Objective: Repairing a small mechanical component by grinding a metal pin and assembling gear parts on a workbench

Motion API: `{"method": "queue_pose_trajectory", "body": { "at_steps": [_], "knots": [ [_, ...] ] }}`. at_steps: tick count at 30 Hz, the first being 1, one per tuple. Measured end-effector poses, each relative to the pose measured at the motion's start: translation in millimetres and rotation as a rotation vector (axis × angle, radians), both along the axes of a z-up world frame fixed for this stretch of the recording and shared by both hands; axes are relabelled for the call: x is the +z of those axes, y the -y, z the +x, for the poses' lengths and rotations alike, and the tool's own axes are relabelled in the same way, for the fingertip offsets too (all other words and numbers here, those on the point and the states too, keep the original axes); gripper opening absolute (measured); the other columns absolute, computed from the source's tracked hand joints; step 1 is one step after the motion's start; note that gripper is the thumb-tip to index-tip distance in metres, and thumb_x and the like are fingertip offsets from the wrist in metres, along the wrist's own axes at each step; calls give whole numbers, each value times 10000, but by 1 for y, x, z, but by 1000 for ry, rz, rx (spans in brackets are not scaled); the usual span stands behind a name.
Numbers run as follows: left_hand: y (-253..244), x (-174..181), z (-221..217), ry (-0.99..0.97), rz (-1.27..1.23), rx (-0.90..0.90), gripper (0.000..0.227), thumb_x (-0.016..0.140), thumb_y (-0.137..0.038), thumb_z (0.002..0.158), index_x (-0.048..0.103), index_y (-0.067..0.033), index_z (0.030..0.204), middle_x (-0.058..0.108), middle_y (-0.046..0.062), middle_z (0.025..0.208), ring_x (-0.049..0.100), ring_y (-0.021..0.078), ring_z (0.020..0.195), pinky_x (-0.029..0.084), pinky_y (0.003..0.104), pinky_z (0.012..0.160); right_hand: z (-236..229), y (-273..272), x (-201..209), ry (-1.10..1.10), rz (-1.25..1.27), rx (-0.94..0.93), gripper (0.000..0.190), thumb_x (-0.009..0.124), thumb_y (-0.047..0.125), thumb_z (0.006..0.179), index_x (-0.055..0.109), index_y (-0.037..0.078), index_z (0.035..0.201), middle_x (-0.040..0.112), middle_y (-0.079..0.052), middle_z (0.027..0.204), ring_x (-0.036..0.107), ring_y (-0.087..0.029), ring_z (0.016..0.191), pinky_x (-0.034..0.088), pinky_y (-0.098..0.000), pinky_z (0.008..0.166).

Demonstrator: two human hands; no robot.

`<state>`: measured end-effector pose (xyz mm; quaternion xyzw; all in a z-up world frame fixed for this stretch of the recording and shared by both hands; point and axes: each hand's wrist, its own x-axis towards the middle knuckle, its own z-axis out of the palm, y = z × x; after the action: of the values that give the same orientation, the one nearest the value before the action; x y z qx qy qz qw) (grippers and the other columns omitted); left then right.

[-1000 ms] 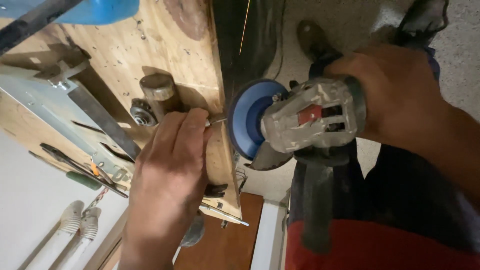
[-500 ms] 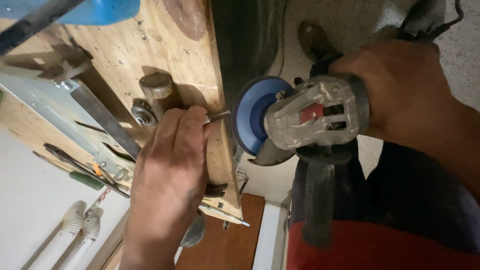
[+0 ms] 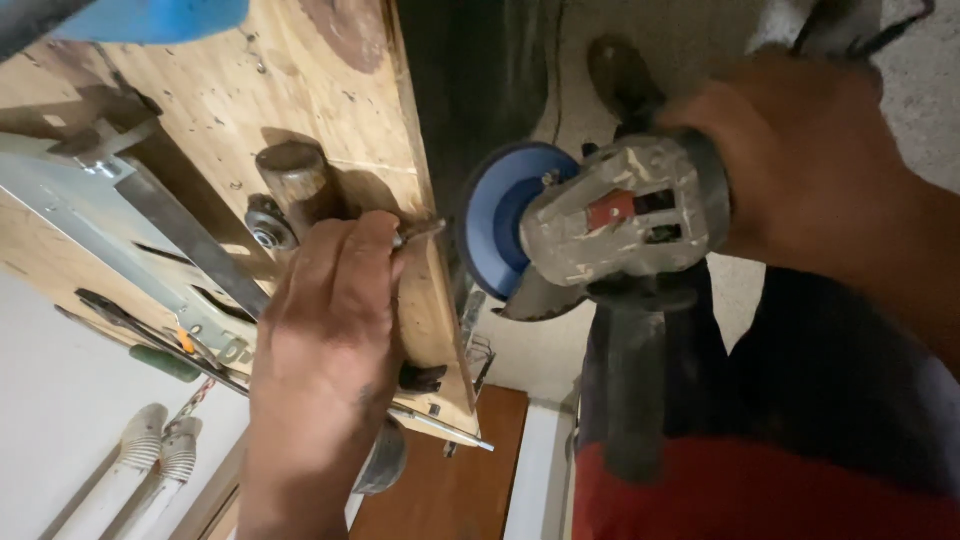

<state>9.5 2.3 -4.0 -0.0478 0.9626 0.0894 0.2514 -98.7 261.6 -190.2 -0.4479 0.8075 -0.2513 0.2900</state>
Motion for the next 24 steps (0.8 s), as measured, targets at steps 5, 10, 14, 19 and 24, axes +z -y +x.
{"method": "queue_pose_trajectory", "body": {
  "at_steps": [5, 10, 14, 19, 24],
  "knots": [
    [0, 3, 5, 21, -19, -70, 410, 697, 98, 941, 579, 91, 1333, 598, 240, 1216, 664, 420, 1079, 621, 516, 906, 6, -11, -6, 51, 55, 11, 727, 840, 647, 688, 776, 157, 1221, 772, -89, 1014, 744, -299, 887, 575, -427, 732],
    [1, 1, 5, 4, -50, -125, 458, 710, 125, 896, 580, 86, 1334, 587, 220, 1198, 660, 391, 1058, 622, 484, 874, -5, 5, 14, 55, 156, 31, 376, 775, 623, 822, 753, 255, 898, 746, -35, 856, 720, -282, 771, 543, -434, 655],
    [1, 0, 6, -23, -82, -185, 405, 676, 191, 915, 590, 79, 1295, 578, 198, 1141, 656, 331, 1013, 658, 425, 839, -3, 0, 7, -6, -34, 4, 404, 817, 474, 854, 732, 151, 1081, 723, -74, 894, 704, -315, 765, 527, -464, 635],
    [3, -5, 10, -70, -107, -215, 355, 720, 187, 936, 607, 58, 1247, 582, 171, 1104, 649, 293, 952, 673, 391, 796, -12, 13, 26, 122, 150, 12, 407, 790, 610, 830, 706, 211, 816, 700, -42, 777, 689, -276, 708, 509, -450, 648],
    [7, -6, 13, -107, -128, -277, 335, 763, 168, 962, 622, 71, 1251, 589, 172, 1093, 666, 286, 952, 684, 375, 803, -9, 1, 20, -31, 126, 60, 411, 749, 631, 876, 696, 223, 858, 671, -43, 778, 678, -287, 730, 495, -435, 627]
  ]
}}
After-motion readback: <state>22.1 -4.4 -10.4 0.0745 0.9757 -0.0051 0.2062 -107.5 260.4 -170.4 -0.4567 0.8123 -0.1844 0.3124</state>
